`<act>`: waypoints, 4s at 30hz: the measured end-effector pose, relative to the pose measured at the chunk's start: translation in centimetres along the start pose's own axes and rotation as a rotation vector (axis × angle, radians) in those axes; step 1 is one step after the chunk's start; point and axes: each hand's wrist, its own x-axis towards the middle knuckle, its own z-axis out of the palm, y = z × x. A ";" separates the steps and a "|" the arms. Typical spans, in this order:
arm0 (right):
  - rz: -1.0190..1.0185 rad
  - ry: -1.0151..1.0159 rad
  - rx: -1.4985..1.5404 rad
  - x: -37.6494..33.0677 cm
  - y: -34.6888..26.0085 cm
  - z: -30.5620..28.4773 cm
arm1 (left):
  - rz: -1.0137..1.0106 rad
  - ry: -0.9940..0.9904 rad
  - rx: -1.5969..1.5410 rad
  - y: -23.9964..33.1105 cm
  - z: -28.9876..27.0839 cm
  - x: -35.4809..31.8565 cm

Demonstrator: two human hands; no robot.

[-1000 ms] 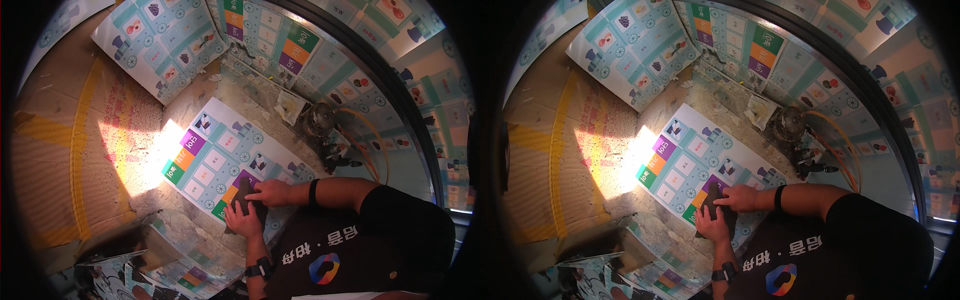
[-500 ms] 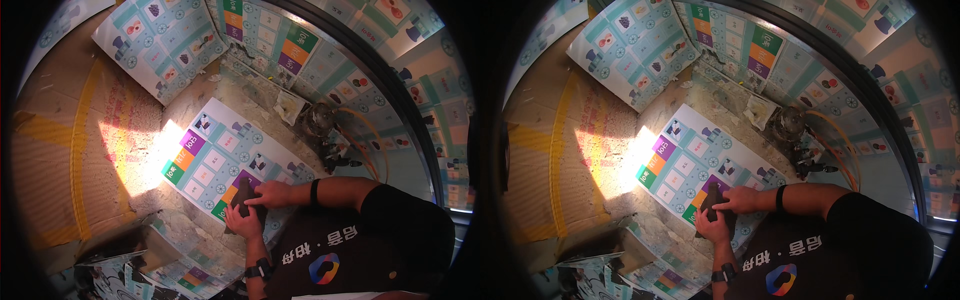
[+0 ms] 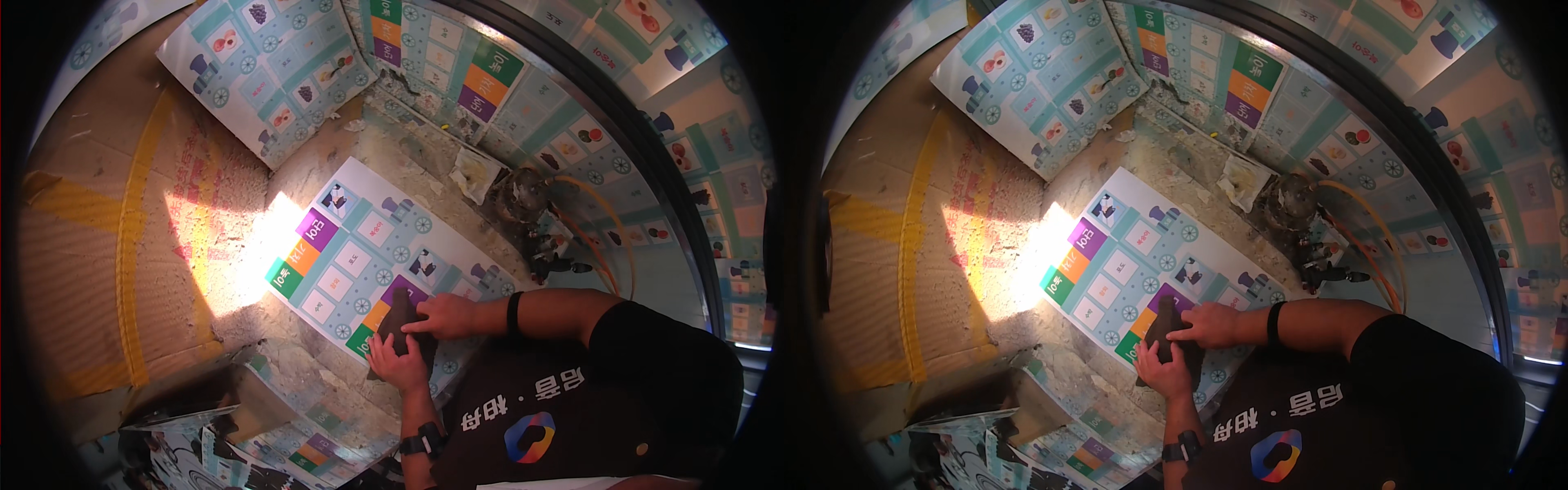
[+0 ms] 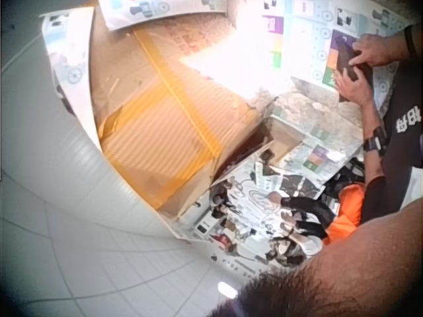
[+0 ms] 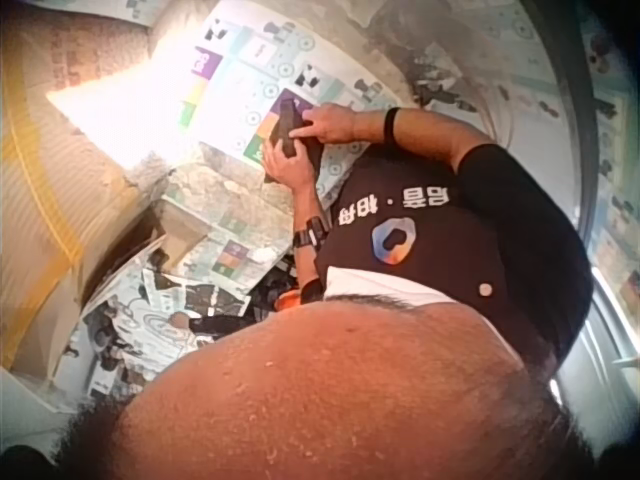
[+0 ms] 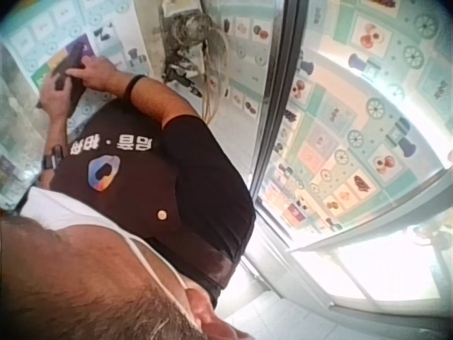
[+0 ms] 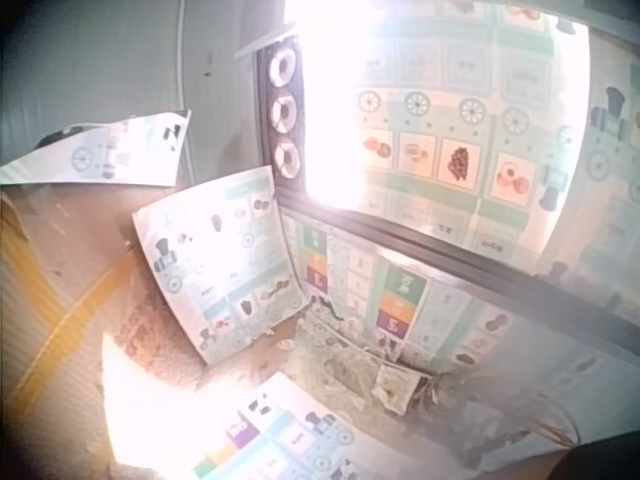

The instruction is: The person places a dark material over a sheet of paper and uses a handheld tool to cut out shapes. They then remove the cut shapes and the remaining material from the paper by hand.

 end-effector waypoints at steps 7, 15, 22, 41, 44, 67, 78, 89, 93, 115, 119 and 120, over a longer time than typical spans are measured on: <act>-0.001 0.014 0.008 -0.1 0.0 -0.1 | -0.020 -0.030 0.002 -0.1 0.0 0.0; -0.007 0.029 0.008 -0.1 0.1 0.1 | -0.027 -0.034 -0.005 -0.2 -0.1 -0.3; -0.002 -0.009 0.014 0.1 -0.3 -0.6 | -0.041 -0.038 0.002 0.3 -0.4 0.1; 0.150 0.097 0.150 -0.6 0.8 -0.8 | -0.065 0.032 0.124 3.0 0.9 3.3; 0.119 0.121 0.106 -0.4 0.6 -1.0 | -0.069 0.036 0.151 3.1 1.1 3.4; 0.122 0.133 0.128 -0.5 0.7 -0.8 | -0.057 0.018 0.190 3.1 1.4 3.7; 0.133 0.145 0.127 -0.3 0.6 -1.0 | -0.063 -0.009 0.183 3.1 1.0 3.6; 0.170 0.104 0.141 0.1 0.6 -1.1 | -0.044 -0.023 0.196 3.0 1.0 3.6; 0.209 0.088 0.142 0.1 0.6 -0.8 | -0.039 -0.023 0.201 2.9 1.1 3.7; 0.447 -0.052 0.248 1.0 0.3 -1.5 | -0.028 -0.043 0.216 2.8 1.3 4.0; 0.475 -0.064 0.271 1.2 0.5 -1.5 | -0.028 -0.044 0.212 2.7 1.4 4.0; 0.484 -0.070 0.280 1.3 0.6 -1.5 | -0.028 -0.044 0.212 2.7 1.5 4.0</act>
